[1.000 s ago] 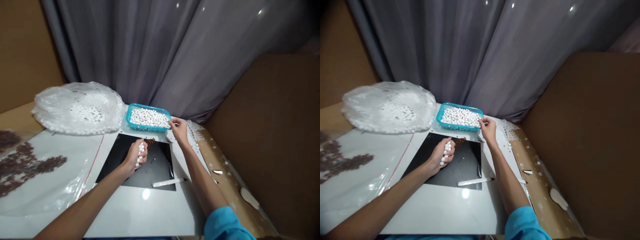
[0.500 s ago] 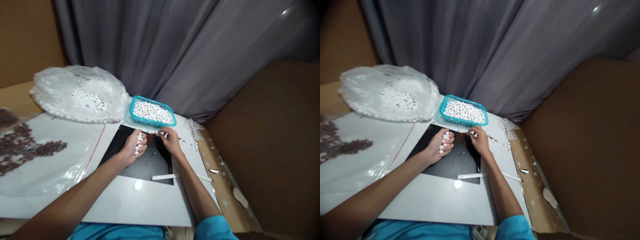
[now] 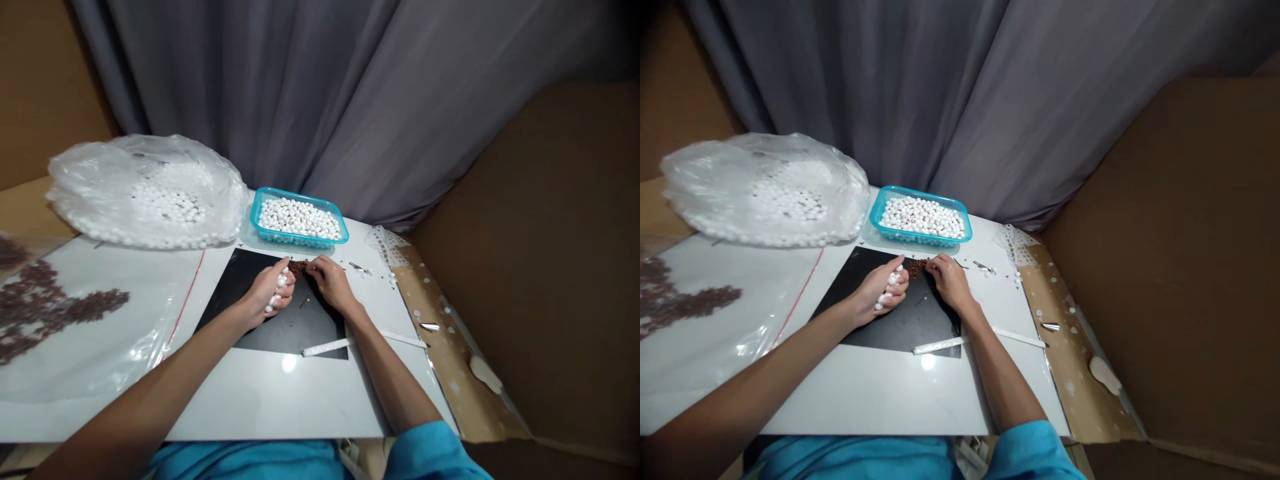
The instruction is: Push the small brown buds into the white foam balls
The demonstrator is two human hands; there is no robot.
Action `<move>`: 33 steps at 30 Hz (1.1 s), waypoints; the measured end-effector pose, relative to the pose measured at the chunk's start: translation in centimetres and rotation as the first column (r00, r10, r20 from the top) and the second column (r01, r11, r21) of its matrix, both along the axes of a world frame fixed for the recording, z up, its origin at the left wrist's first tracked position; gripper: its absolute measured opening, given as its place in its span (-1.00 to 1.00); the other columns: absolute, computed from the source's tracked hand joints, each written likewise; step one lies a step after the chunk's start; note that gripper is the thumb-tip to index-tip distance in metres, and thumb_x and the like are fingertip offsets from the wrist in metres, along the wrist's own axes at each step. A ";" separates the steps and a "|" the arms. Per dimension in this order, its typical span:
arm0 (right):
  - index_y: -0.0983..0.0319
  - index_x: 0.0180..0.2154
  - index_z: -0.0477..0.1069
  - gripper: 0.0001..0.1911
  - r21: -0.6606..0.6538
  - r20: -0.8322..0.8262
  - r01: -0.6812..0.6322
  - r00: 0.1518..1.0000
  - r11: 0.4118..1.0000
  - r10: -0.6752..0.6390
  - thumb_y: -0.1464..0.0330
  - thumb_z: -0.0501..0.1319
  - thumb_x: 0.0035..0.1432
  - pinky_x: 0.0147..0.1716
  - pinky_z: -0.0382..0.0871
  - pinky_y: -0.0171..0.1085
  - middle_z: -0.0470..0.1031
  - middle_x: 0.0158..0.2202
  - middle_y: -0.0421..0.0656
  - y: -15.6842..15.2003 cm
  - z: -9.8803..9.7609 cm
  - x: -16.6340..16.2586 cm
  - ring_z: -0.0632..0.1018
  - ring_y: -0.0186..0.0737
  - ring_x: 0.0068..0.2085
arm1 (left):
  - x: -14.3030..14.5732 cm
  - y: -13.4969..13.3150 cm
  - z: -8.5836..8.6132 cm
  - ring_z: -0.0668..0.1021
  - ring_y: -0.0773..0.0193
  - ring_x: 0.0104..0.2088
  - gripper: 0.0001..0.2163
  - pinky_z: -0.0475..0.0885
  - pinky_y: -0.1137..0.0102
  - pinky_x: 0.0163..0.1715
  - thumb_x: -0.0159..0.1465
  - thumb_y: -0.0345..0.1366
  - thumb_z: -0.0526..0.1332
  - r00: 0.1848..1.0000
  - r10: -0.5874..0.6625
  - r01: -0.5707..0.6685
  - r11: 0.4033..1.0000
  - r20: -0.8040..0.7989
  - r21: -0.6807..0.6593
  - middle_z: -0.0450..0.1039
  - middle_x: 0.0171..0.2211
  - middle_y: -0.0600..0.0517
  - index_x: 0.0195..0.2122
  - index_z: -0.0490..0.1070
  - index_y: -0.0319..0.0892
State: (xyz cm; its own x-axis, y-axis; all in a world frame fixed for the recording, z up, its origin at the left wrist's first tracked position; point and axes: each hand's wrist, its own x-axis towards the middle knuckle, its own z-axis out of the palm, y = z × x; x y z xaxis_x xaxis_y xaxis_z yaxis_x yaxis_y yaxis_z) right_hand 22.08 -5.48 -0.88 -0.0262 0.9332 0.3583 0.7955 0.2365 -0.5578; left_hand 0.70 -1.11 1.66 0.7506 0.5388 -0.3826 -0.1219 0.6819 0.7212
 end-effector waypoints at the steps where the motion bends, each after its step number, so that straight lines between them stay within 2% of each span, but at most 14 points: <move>1: 0.16 -0.24 0.53 -0.86 0.007 -0.005 0.006 1.000 1.000 -0.006 0.42 0.20 0.38 -0.06 0.39 -0.21 0.57 -0.17 -0.08 -0.1 0.3 0.0 0.55 -0.08 -0.11 | 0.0 -0.1 0.1 0.09 0.46 -0.79 -0.49 -0.18 0.57 -0.86 0.29 0.24 0.23 1.000 -0.002 0.002 1.000 -0.012 0.015 0.02 -0.65 0.23 -0.49 0.18 -0.09; 5: 0.16 -0.23 0.50 -0.90 0.064 -0.088 0.016 0.996 0.998 -0.010 0.39 0.21 0.38 -0.07 0.40 -0.20 0.57 -0.16 -0.09 -0.9 1.6 0.2 0.55 -0.08 -0.12 | 0.2 -0.3 0.2 0.09 0.46 -0.79 -0.44 -0.20 0.57 -0.86 0.26 0.32 0.21 0.999 0.007 -0.003 0.997 -0.051 0.079 0.02 -0.66 0.22 -0.50 0.19 -0.09; 7: 0.17 -0.21 0.51 -0.89 0.071 -0.177 0.013 0.984 0.997 0.000 0.34 0.21 0.40 -0.15 0.42 -0.21 0.57 -0.17 -0.09 -1.5 2.0 0.2 0.56 -0.11 -0.15 | 0.3 -0.4 0.2 0.09 0.45 -0.79 -0.43 -0.19 0.57 -0.86 0.25 0.35 0.19 0.998 0.018 -0.011 0.994 -0.057 0.110 0.01 -0.66 0.22 -0.50 0.20 -0.09; 11: 0.19 -0.15 0.52 -0.80 -0.018 -0.395 0.010 0.918 1.000 -0.017 0.23 0.20 0.44 -0.41 0.40 -0.28 0.57 -0.34 -0.15 -2.6 1.9 -0.1 0.57 -0.18 -0.35 | 0.4 -0.7 0.2 0.11 0.45 -0.79 -0.40 -0.17 0.57 -0.87 0.24 0.39 0.17 0.998 0.001 0.007 0.989 -0.055 0.146 0.01 -0.67 0.21 -0.52 0.21 -0.09; 14: 0.21 -0.16 0.55 -0.78 -0.059 -0.500 -0.026 0.866 0.998 -0.007 0.19 0.27 0.39 -0.48 0.41 -0.31 0.58 -0.38 -0.15 -2.9 1.4 -0.8 0.59 -0.20 -0.39 | 0.5 -0.8 0.2 0.12 0.45 -0.80 -0.38 -0.19 0.57 -0.86 0.25 0.40 0.16 0.998 -0.025 0.033 0.985 -0.051 0.168 0.01 -0.68 0.20 -0.54 0.20 -0.10; 18: 0.23 -0.19 0.59 -0.75 -0.027 -0.601 -0.068 0.798 0.997 0.038 0.17 0.39 0.28 -0.46 0.49 -0.31 0.62 -0.32 -0.11 -2.8 1.5 -1.6 0.61 -0.18 -0.34 | 0.7 -0.8 -0.3 0.12 0.46 -0.81 -0.38 -0.17 0.58 -0.85 0.30 0.36 0.12 0.999 -0.021 0.029 0.980 -0.043 0.197 0.01 -0.71 0.19 -0.57 0.19 -0.11; 24: 0.23 -0.05 0.65 -0.66 0.039 -0.718 -0.128 0.686 0.991 0.117 0.20 0.47 0.18 -0.37 0.61 -0.27 0.68 -0.13 -0.03 -2.8 2.0 -2.0 0.67 -0.09 -0.17 | 0.9 -0.5 -0.5 0.11 0.49 -0.80 -0.44 -0.08 0.59 -0.83 0.37 0.19 0.17 0.999 0.016 -0.008 0.976 -0.037 0.217 0.03 -0.74 0.19 -0.58 0.17 -0.13; 29: 0.24 -0.16 0.70 -0.77 0.022 -0.708 -0.132 0.698 0.991 0.109 0.24 0.45 0.21 -0.39 0.57 -0.28 0.71 -0.18 -0.07 -2.7 1.8 -1.9 0.58 -0.29 -0.44 | 1.0 -0.8 0.2 0.10 0.49 -0.80 -0.49 -0.04 0.59 -0.82 0.39 0.08 0.20 0.999 0.002 0.010 0.972 -0.049 0.235 0.04 -0.74 0.19 -0.58 0.19 -0.14; 31: 0.23 -0.20 0.70 -0.78 0.018 -0.732 -0.142 0.673 0.990 0.110 0.23 0.47 0.18 -0.41 0.55 -0.28 0.71 -0.18 -0.06 -2.6 1.6 -1.9 0.57 -0.29 -0.45 | 1.0 -0.8 0.3 0.11 0.49 -0.80 -0.49 -0.04 0.59 -0.82 0.40 0.06 0.20 0.999 -0.003 0.015 0.971 -0.048 0.239 0.04 -0.74 0.19 -0.59 0.19 -0.15; 33: 0.24 -0.26 0.69 -0.78 0.028 -0.763 -0.162 0.635 0.986 0.126 0.21 0.49 0.15 -0.42 0.55 -0.29 0.70 -0.16 -0.05 -2.5 1.4 -2.1 0.61 -0.22 -0.36 | 1.0 -0.8 0.1 0.11 0.49 -0.80 -0.50 -0.03 0.59 -0.82 0.39 0.05 0.21 0.999 0.000 0.010 0.971 -0.043 0.238 0.03 -0.74 0.19 -0.59 0.20 -0.15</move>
